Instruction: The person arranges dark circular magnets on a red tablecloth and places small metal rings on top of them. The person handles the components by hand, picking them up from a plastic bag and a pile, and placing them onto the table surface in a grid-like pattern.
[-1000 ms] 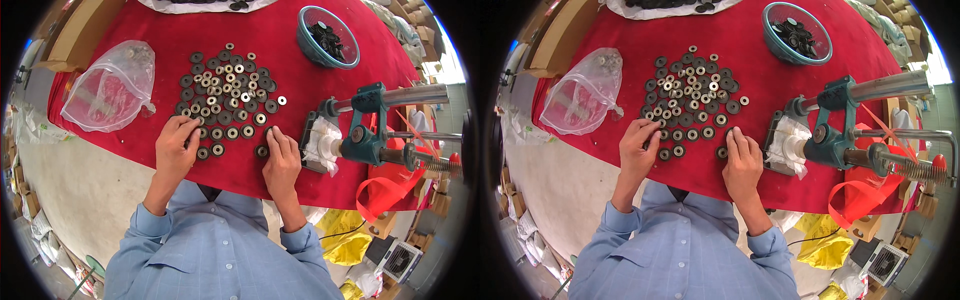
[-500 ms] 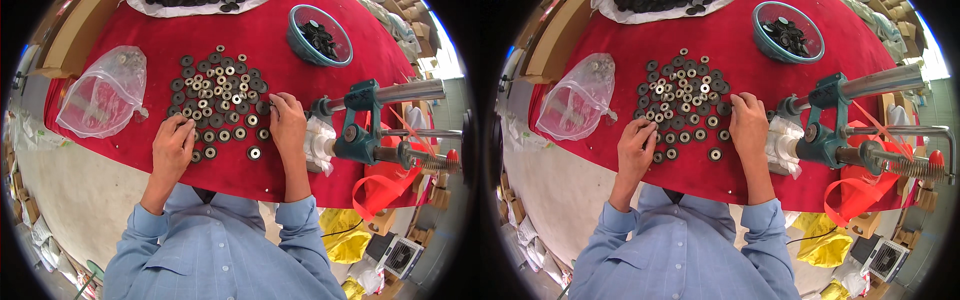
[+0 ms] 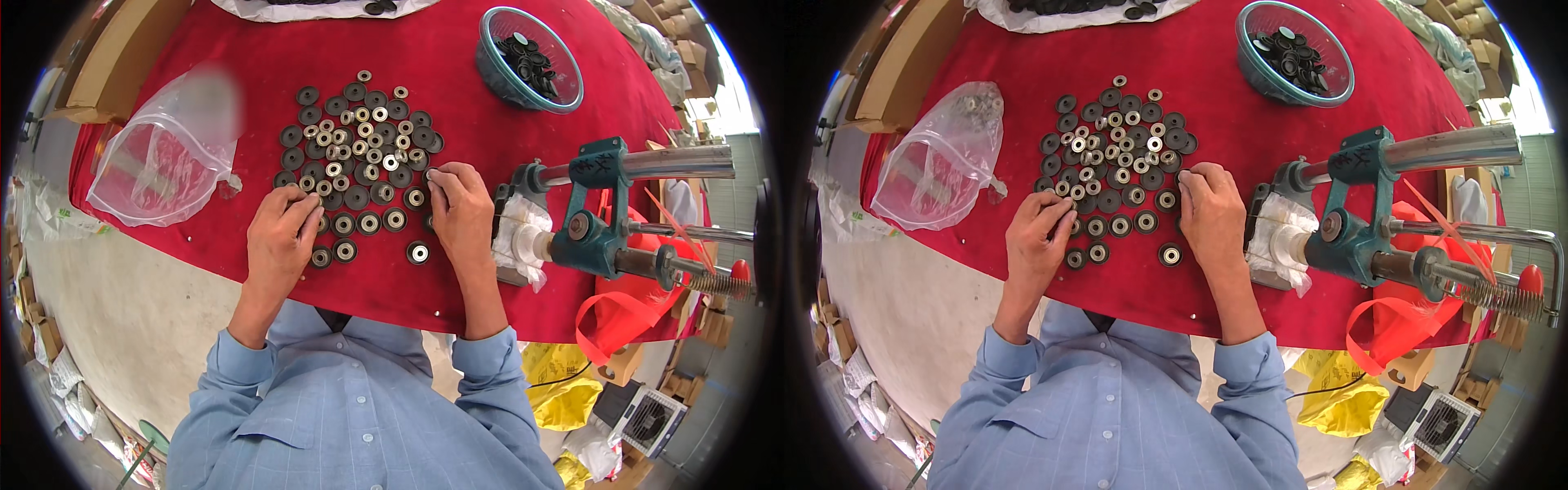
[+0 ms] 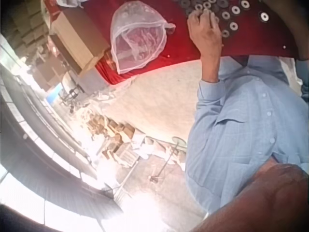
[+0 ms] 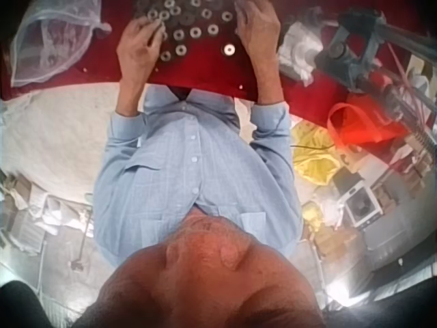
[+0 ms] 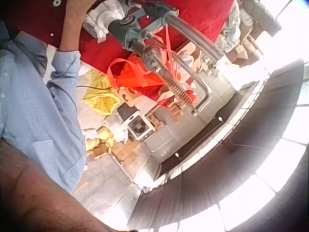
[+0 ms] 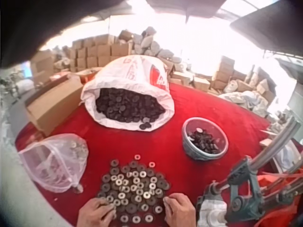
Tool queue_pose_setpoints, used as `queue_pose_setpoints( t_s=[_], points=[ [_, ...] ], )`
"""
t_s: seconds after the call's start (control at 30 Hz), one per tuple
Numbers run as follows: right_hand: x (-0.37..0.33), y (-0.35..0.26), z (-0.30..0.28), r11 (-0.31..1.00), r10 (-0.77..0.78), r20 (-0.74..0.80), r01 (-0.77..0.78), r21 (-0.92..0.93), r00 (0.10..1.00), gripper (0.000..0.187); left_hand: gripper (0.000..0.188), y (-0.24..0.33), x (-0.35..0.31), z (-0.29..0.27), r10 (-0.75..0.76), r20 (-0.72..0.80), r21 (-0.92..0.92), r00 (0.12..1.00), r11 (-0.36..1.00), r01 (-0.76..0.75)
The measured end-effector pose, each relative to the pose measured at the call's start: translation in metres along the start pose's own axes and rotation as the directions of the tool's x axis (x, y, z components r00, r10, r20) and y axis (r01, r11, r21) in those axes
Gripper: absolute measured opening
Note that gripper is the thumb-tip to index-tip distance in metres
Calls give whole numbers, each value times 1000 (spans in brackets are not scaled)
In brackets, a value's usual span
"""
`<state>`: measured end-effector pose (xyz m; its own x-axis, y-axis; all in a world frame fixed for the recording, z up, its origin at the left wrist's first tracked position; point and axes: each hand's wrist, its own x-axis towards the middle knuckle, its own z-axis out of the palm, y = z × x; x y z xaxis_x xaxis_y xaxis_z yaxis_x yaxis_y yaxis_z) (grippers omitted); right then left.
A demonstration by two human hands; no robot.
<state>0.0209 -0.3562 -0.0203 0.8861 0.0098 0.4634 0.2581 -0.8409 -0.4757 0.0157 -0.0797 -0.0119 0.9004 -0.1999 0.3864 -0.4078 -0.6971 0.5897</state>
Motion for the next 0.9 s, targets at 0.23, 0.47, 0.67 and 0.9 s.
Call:
queue_pose_setpoints(
  t_s=[0.23,0.47,0.67,0.9],
  points=[
    [-23,-11,-7,956,-37,122,71,-286,992,55,23,-1,-1,0,33,7,37,999,999,-34],
    [-15,-13,-6,971,-40,43,49,-236,998,43,22,-1,1,-1,50,-13,41,999,998,-49],
    [-7,-47,10,996,-85,104,88,-21,991,20,20,0,5,0,2,-23,43,1000,999,-1],
    [-10,-51,25,980,-172,114,182,-81,978,29,26,1,4,0,-76,-35,-37,996,996,75]
  ],
)
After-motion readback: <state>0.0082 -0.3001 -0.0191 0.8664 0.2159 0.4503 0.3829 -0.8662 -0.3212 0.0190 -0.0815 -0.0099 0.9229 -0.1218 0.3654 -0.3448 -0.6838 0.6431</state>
